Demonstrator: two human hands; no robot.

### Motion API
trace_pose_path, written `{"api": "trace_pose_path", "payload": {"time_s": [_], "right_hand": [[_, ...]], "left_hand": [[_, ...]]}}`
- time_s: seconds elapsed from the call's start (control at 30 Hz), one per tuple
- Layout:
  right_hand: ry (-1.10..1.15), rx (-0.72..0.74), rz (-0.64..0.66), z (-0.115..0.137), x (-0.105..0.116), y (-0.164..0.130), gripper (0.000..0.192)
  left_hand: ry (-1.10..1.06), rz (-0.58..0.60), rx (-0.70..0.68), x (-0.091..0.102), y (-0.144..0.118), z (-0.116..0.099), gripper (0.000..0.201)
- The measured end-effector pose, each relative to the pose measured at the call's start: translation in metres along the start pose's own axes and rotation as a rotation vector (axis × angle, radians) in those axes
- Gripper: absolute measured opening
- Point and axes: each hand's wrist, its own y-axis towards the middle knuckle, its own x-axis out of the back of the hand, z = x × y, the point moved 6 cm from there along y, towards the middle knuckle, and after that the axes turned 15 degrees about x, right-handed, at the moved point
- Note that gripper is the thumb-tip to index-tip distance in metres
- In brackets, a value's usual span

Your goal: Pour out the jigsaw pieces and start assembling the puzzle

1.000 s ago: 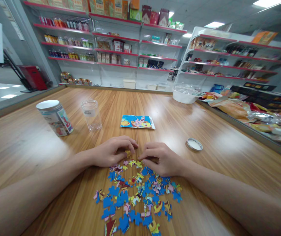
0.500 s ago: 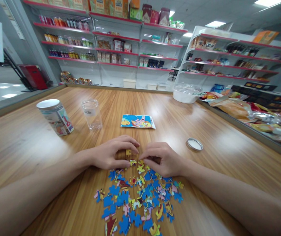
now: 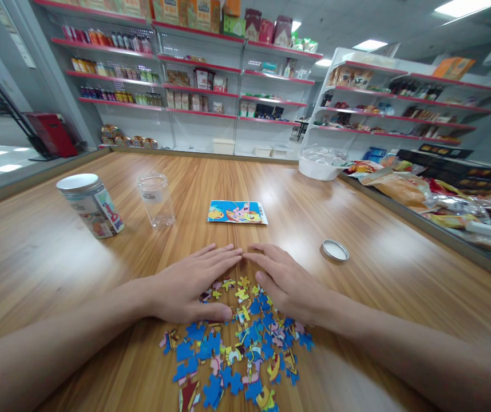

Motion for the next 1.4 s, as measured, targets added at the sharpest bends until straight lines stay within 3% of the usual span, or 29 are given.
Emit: {"api": "trace_pose_path", "payload": {"time_s": [0.17,0.3,0.43,0.67,0.73,0.9,1.0,1.27,1.4], "right_hand": [[-0.087,-0.201,-0.015,-0.018,0.007,0.0,0.022],[-0.057,-0.235,0.006,-0.005,0.003,-0.002,0.02],[0.234,-0.207,-0.026,0.003,-0.008,-0.002,0.02],[0.752,-0.432,-0.149,-0.041,-0.011,0.0,0.021],[0.847,-0.48,-0.013,-0.05,-0.01,0.0,0.023],[0.81,-0.432,0.616,-0.047,-0.009,-0.013,0.034],[0.718,-0.438,0.748,-0.044,-0.007,-0.018,0.039],[0.635,-0.401,0.641,-0.027,-0.014,-0.013,0.044],[0.738,-0.245,0.353,-0.016,-0.015,0.004,0.043]], "left_hand": [[-0.189,-0.184,-0.064,0.013,0.004,0.006,0.026],[-0.256,-0.302,-0.021,0.021,0.007,0.015,0.024],[-0.291,-0.271,-0.004,0.021,0.006,0.015,0.022],[-0.279,-0.189,0.012,0.021,0.007,0.012,0.018],[-0.276,-0.168,0.024,0.02,0.007,0.012,0.019],[-0.204,-0.14,0.055,0.015,0.008,0.014,0.017],[-0.17,-0.133,0.055,0.014,0.009,0.014,0.017],[-0.174,-0.108,0.029,0.014,0.01,0.012,0.017],[-0.187,-0.094,0.007,0.014,0.011,0.009,0.017]]}}
